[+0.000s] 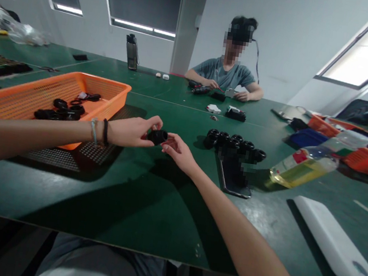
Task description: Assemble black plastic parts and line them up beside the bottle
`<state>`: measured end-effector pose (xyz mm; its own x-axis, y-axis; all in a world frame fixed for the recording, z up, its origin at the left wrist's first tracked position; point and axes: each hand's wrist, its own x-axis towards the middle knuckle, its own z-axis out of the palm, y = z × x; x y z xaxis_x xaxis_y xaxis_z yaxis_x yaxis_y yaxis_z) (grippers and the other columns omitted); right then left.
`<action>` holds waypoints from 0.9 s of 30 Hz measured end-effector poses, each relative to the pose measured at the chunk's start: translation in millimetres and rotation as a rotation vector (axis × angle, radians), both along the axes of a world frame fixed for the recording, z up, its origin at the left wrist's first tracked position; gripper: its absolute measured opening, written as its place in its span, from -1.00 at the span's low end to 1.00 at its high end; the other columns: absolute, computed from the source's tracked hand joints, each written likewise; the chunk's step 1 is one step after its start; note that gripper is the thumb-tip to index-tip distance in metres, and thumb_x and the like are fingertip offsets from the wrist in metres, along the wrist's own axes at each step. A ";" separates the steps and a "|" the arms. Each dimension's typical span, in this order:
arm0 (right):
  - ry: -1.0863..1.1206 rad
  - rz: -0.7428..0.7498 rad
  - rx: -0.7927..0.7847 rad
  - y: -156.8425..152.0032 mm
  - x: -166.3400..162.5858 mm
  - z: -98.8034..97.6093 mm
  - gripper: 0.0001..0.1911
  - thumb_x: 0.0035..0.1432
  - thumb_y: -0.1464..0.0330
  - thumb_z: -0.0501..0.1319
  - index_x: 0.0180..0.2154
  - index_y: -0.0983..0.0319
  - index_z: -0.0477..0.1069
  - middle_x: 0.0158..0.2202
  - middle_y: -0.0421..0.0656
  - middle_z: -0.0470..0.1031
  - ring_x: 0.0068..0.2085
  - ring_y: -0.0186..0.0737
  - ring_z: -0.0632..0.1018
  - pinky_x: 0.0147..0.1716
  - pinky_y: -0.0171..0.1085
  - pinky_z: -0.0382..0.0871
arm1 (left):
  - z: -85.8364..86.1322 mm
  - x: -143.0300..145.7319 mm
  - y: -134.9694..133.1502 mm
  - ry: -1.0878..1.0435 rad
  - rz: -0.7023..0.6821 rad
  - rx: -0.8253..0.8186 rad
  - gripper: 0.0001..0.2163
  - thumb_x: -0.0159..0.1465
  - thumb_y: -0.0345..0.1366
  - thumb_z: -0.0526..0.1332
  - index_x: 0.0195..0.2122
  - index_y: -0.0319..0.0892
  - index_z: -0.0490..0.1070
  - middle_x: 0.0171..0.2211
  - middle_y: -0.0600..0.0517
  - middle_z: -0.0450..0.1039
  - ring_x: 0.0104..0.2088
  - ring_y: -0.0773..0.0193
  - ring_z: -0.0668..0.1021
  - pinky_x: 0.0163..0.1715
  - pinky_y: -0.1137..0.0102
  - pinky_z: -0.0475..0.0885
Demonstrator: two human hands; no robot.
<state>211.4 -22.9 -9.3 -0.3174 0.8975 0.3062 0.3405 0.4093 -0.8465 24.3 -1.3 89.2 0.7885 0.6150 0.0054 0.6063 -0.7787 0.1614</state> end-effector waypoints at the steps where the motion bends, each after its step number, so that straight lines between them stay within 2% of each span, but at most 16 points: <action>1: 0.049 0.001 -0.009 -0.1 -1.6 -0.5 -0.58 0.09 0.09 0.10 -0.10 0.20 0.20 -0.19 -0.08 0.45 -0.28 -0.24 0.51 -0.34 -0.26 0.38 | -4.1 4.5 -0.7 -0.032 0.018 -0.024 -0.66 0.16 -0.27 0.15 -0.07 -0.20 0.11 -0.31 -0.05 0.46 -0.45 0.25 0.50 -0.47 0.45 0.25; 5: 0.098 -0.121 0.024 -3.1 -7.3 -0.4 -0.58 0.00 0.05 0.17 -0.19 0.20 0.27 -0.23 -0.11 0.44 -0.24 -0.18 0.49 -0.32 -0.23 0.38 | -16.3 11.6 -2.2 -0.098 0.059 -0.150 -0.74 0.21 -0.29 0.11 -0.12 -0.23 0.11 -0.38 -0.01 0.46 -0.50 0.30 0.50 -0.46 0.47 0.27; 10: -0.042 -0.226 0.117 -8.4 -7.1 3.8 -0.68 0.04 0.17 0.16 -0.20 0.21 0.33 -0.23 -0.12 0.45 -0.26 -0.18 0.46 -0.34 -0.22 0.35 | -20.6 0.8 -0.5 0.020 0.023 -0.054 -0.76 0.20 -0.23 0.13 -0.16 -0.25 0.24 -0.25 -0.07 0.46 -0.34 0.24 0.52 -0.37 0.45 0.29; 12: -0.146 -0.250 0.158 -9.9 -6.7 5.3 -0.71 0.03 0.21 0.17 -0.22 0.22 0.36 -0.25 -0.11 0.46 -0.28 -0.18 0.46 -0.36 -0.22 0.34 | -16.3 -6.1 2.0 0.048 -0.003 -0.033 -0.78 0.21 -0.25 0.10 -0.17 -0.24 0.30 -0.19 -0.07 0.45 -0.29 0.25 0.51 -0.33 0.45 0.30; 17: -0.409 -0.183 0.221 -10.7 -7.3 6.8 -0.74 0.01 0.24 0.23 -0.27 0.26 0.39 -0.29 -0.08 0.46 -0.23 -0.14 0.44 -0.25 -0.16 0.33 | 9.8 -29.3 11.7 -0.047 0.085 0.072 -0.72 0.23 -0.23 0.02 -0.17 -0.31 0.35 -0.18 -0.12 0.43 -0.24 0.24 0.48 -0.23 0.41 0.32; 19: -0.477 -0.160 0.226 -10.8 -7.9 6.6 -0.72 0.01 0.22 0.23 -0.25 0.26 0.39 -0.28 -0.07 0.47 -0.22 -0.13 0.43 -0.22 -0.14 0.33 | 22.5 -40.9 15.5 -0.073 0.162 0.126 -0.71 0.24 -0.25 -0.01 -0.17 -0.32 0.37 -0.19 -0.13 0.43 -0.23 0.22 0.46 -0.20 0.38 0.31; 23: -0.525 -0.163 0.225 -12.1 -9.2 6.7 -0.69 0.04 0.23 0.21 -0.20 0.26 0.38 -0.24 -0.05 0.46 -0.20 -0.13 0.44 -0.20 -0.13 0.35 | 40.6 -69.6 24.4 -0.050 0.402 0.198 -0.70 0.22 -0.34 -0.07 -0.14 -0.28 0.37 -0.19 -0.08 0.43 -0.19 0.21 0.45 -0.13 0.37 0.29; 25: -0.544 -0.171 0.216 -13.1 -9.8 7.5 -0.67 0.05 0.23 0.21 -0.17 0.28 0.37 -0.22 -0.03 0.46 -0.18 -0.12 0.44 -0.19 -0.12 0.35 | 42.4 -88.5 29.6 0.022 0.500 0.159 -0.67 0.20 -0.39 -0.09 -0.11 -0.35 0.35 -0.17 -0.12 0.42 -0.21 0.21 0.44 -0.13 0.36 0.29; 27: -0.559 -0.178 0.208 -13.9 -10.4 8.6 -0.66 0.05 0.22 0.20 -0.16 0.28 0.36 -0.21 -0.02 0.46 -0.18 -0.11 0.44 -0.18 -0.11 0.36 | 38.2 -110.3 33.5 0.182 0.561 0.055 -0.67 0.11 -0.45 -0.03 -0.15 -0.43 0.37 -0.20 -0.18 0.43 -0.26 0.20 0.44 -0.17 0.35 0.30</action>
<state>200.9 -36.8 -0.7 -0.3311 0.8909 0.3109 0.7875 0.4424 -0.4291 -86.0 32.3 127.4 0.3341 0.9409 -0.0559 0.9419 -0.3354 -0.0158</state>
